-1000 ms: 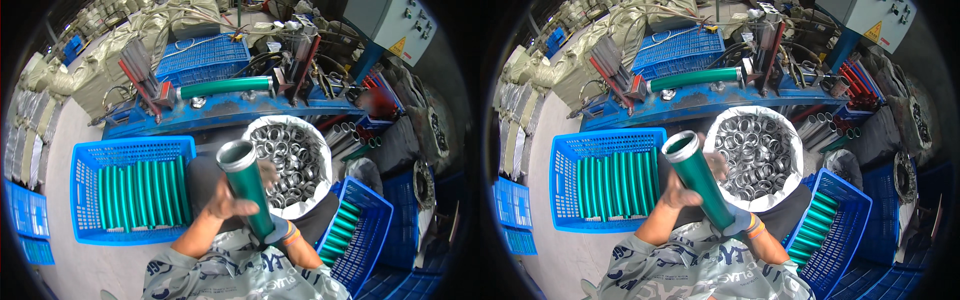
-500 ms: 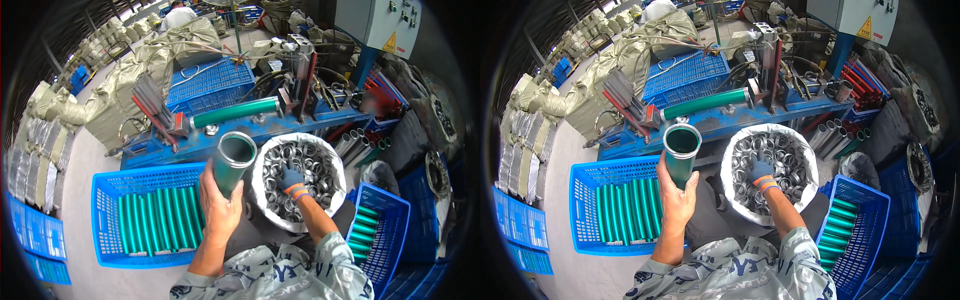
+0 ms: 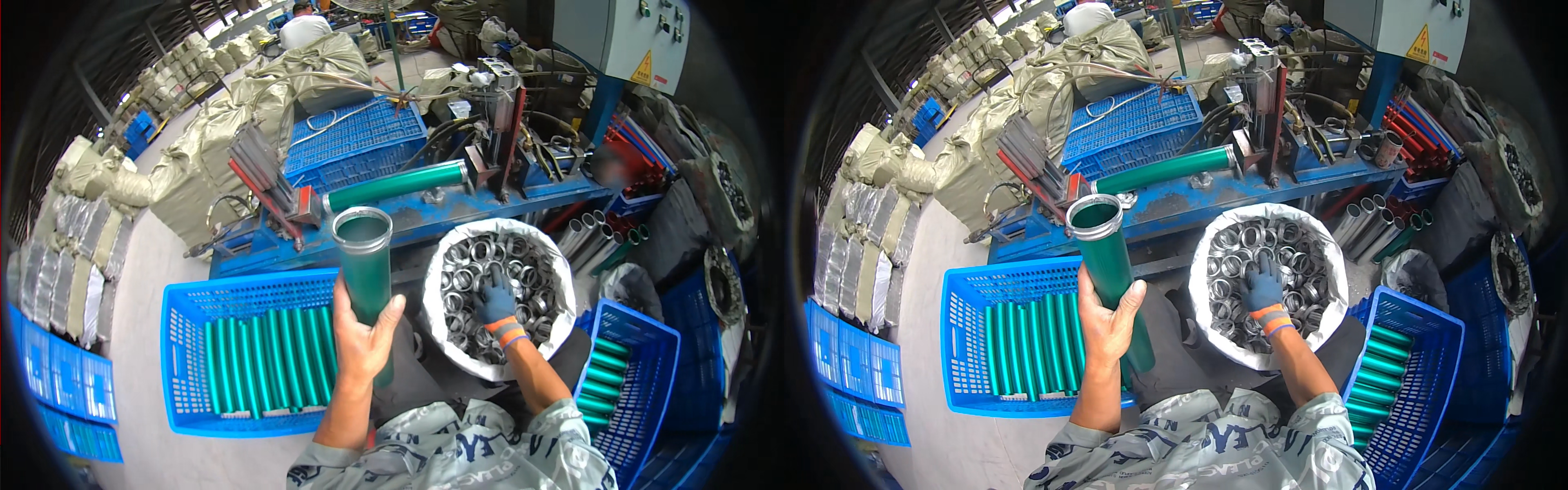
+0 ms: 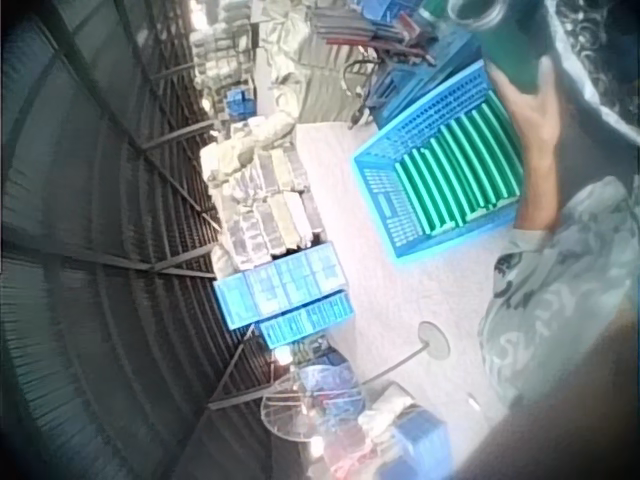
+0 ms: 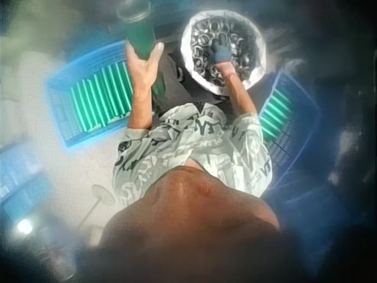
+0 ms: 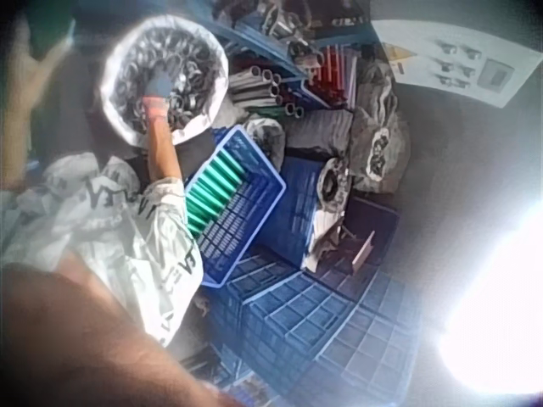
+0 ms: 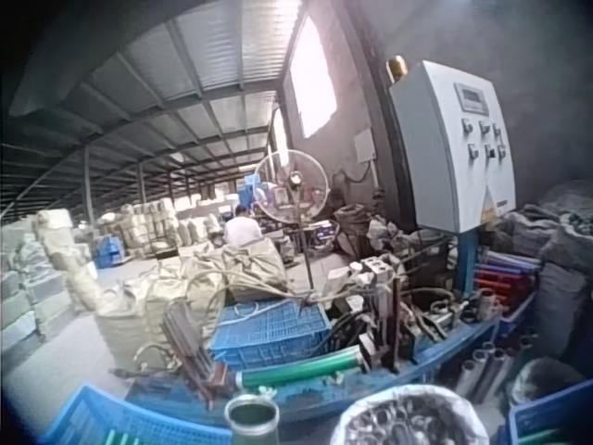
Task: The recorder is assembling metal rings onto green cylindrical tubes and organizing them into blue plastic crates in an industrial setting.
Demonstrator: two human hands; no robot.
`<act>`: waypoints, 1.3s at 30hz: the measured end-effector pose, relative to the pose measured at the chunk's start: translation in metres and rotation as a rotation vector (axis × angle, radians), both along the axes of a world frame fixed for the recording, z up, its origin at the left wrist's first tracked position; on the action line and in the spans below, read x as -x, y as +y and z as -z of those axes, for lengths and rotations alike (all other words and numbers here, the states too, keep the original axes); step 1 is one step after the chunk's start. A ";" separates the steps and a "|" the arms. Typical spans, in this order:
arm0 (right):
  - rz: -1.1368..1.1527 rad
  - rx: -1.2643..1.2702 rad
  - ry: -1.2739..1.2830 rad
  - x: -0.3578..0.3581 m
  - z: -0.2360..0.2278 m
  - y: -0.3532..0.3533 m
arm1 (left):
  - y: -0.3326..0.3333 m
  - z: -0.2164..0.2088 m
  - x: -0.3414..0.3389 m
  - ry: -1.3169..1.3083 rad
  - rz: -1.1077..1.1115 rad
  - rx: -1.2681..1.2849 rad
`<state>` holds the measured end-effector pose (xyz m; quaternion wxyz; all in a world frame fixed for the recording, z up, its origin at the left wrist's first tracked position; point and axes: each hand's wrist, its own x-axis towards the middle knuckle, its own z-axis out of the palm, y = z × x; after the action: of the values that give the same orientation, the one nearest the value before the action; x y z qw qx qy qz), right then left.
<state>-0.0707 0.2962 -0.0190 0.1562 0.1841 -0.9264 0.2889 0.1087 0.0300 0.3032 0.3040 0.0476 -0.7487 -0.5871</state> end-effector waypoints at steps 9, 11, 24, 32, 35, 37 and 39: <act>-0.024 0.588 -0.296 -0.036 -0.024 0.012 | 0.008 0.005 -0.007 0.019 0.013 -0.135; -0.064 1.153 -0.678 -0.033 -0.014 0.027 | 0.007 0.009 0.002 0.102 -0.128 0.249; -0.389 1.658 -1.093 -0.087 -0.109 0.011 | -0.022 0.006 0.002 0.149 -0.357 0.970; -0.661 1.888 -1.207 -0.105 -0.155 0.015 | -0.049 0.043 0.000 0.136 -0.267 -0.117; -0.701 1.960 -1.180 -0.117 -0.186 0.021 | -0.075 0.055 -0.004 0.228 -0.320 -0.233; -0.765 2.005 -1.134 -0.121 -0.195 0.027 | -0.083 0.053 -0.006 0.257 -0.309 -0.290; -0.796 1.996 -1.058 -0.126 -0.210 0.029 | -0.094 0.050 -0.011 0.310 -0.261 -0.378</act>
<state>0.0553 0.3253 0.1915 -0.2706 0.1137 -0.1207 0.9483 0.1201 -0.0636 0.2529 0.4737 0.1092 -0.5578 -0.6727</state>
